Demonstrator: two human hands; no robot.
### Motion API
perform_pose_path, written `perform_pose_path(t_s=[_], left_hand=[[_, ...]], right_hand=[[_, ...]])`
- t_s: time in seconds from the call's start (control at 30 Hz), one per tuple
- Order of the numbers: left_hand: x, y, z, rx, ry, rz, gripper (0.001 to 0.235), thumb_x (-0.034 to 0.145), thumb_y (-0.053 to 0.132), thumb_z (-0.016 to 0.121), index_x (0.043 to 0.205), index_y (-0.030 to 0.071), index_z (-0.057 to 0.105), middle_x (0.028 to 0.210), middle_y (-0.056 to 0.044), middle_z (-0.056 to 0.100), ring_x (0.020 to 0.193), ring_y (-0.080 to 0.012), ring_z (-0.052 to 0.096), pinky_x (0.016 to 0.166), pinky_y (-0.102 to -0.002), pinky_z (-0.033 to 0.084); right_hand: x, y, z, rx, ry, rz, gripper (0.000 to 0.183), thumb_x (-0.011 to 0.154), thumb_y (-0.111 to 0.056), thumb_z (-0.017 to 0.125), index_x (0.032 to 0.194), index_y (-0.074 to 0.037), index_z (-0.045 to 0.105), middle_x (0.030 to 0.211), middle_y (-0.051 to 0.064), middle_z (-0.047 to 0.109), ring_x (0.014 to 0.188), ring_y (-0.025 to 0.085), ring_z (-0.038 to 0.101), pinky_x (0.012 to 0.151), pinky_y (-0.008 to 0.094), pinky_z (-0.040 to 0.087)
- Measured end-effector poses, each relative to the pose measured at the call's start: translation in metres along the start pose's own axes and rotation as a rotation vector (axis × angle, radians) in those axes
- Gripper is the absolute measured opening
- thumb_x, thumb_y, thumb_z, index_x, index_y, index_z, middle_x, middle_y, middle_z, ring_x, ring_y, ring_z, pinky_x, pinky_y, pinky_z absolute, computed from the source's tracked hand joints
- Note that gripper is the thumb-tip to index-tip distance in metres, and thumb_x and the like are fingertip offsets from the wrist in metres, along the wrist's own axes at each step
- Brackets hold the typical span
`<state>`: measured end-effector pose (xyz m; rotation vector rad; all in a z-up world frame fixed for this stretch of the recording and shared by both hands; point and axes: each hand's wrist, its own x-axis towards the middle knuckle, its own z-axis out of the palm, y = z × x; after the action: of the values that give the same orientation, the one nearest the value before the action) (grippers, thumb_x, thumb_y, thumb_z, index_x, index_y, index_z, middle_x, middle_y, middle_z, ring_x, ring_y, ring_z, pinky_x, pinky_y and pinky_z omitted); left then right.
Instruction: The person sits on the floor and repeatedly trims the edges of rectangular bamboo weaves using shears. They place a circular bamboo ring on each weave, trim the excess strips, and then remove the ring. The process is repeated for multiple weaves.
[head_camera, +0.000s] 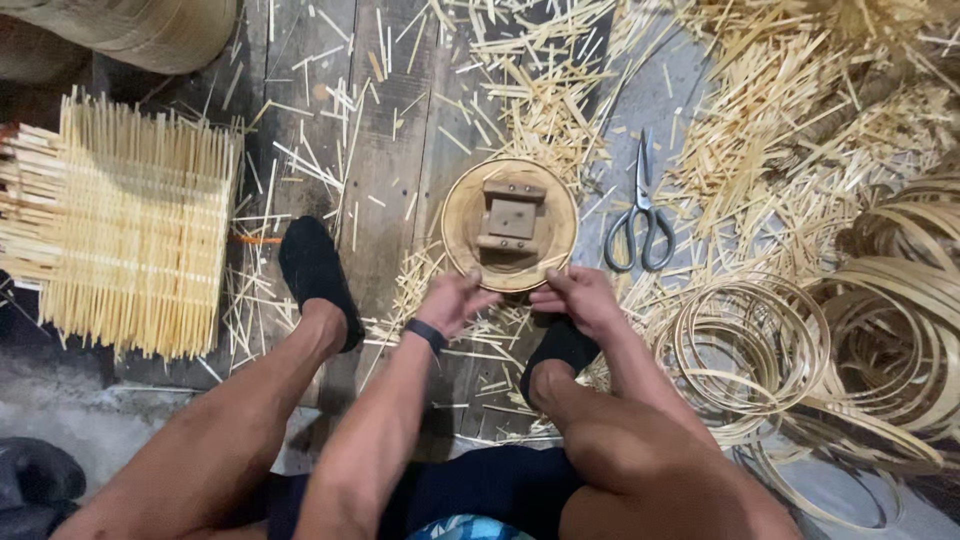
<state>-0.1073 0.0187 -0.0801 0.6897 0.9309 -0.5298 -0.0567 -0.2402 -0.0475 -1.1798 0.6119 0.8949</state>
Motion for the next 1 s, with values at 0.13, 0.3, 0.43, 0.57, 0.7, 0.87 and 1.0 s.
perform_pose_path(t_s=[0.13,0.3,0.43,0.57,0.7,0.87,1.0], left_hand=[[0.020,-0.040,0.010,-0.045,0.094,0.104,0.028,0.102,0.008,0.049,0.120,-0.012,0.058,0.116,-0.025,0.070,0.099,-0.0333,0.074,0.079,-0.038,0.067],[0.026,-0.036,0.002,0.037,0.147,0.099,0.027,0.102,0.007,0.052,0.115,-0.015,0.059,0.106,-0.025,0.072,0.086,-0.0320,0.077,0.075,-0.041,0.065],[0.004,0.001,-0.005,0.473,0.182,0.375,0.020,0.100,0.007,0.062,0.107,-0.011,0.065,0.091,-0.017,0.072,0.077,-0.0282,0.073,0.073,-0.041,0.062],[-0.034,0.057,0.008,1.067,0.227,0.749,0.016,0.099,0.007,0.066,0.106,-0.005,0.074,0.076,-0.018,0.067,0.072,-0.0290,0.067,0.068,-0.042,0.054],[-0.087,0.105,0.054,1.195,-0.023,1.104,0.030,0.092,0.003,0.064,0.120,0.000,0.072,0.105,-0.019,0.075,0.098,-0.0275,0.075,0.082,-0.037,0.060],[-0.104,0.123,0.116,1.374,-0.186,1.543,0.042,0.093,0.014,0.073,0.133,0.007,0.062,0.121,-0.019,0.073,0.113,-0.0330,0.070,0.096,-0.043,0.056],[-0.096,0.119,0.129,1.362,-0.095,1.411,0.034,0.095,0.006,0.070,0.129,0.010,0.066,0.108,-0.012,0.076,0.093,-0.0282,0.073,0.083,-0.039,0.058]], right_hand=[[0.024,0.023,0.009,-0.092,0.163,-0.032,0.025,0.101,-0.014,0.062,0.104,0.011,0.065,0.091,0.022,0.073,0.076,0.030,0.075,0.064,0.037,0.064],[0.015,0.010,0.017,-0.141,0.183,-0.048,0.032,0.099,-0.016,0.064,0.109,0.014,0.065,0.087,0.019,0.074,0.073,0.028,0.076,0.062,0.037,0.065],[-0.028,-0.052,0.023,-0.824,0.439,-0.095,0.075,0.087,-0.032,0.081,0.141,0.004,0.043,0.123,0.019,0.061,0.110,0.031,0.066,0.093,0.045,0.056],[-0.058,-0.117,0.033,-0.955,0.432,-0.838,0.090,0.079,-0.024,0.088,0.152,-0.005,0.039,0.145,0.028,0.046,0.133,0.037,0.049,0.111,0.046,0.040],[-0.063,-0.151,0.043,-0.899,0.152,-1.103,0.055,0.091,-0.009,0.078,0.143,-0.007,0.059,0.140,0.018,0.062,0.132,0.029,0.060,0.110,0.039,0.048],[-0.055,-0.140,0.059,-0.841,0.089,-1.178,0.030,0.092,-0.002,0.077,0.121,-0.007,0.074,0.116,0.014,0.076,0.113,0.027,0.073,0.100,0.034,0.057],[-0.043,-0.131,0.069,-0.836,0.204,-1.264,0.029,0.092,-0.001,0.077,0.120,-0.009,0.075,0.115,0.013,0.076,0.109,0.026,0.075,0.093,0.033,0.060]])
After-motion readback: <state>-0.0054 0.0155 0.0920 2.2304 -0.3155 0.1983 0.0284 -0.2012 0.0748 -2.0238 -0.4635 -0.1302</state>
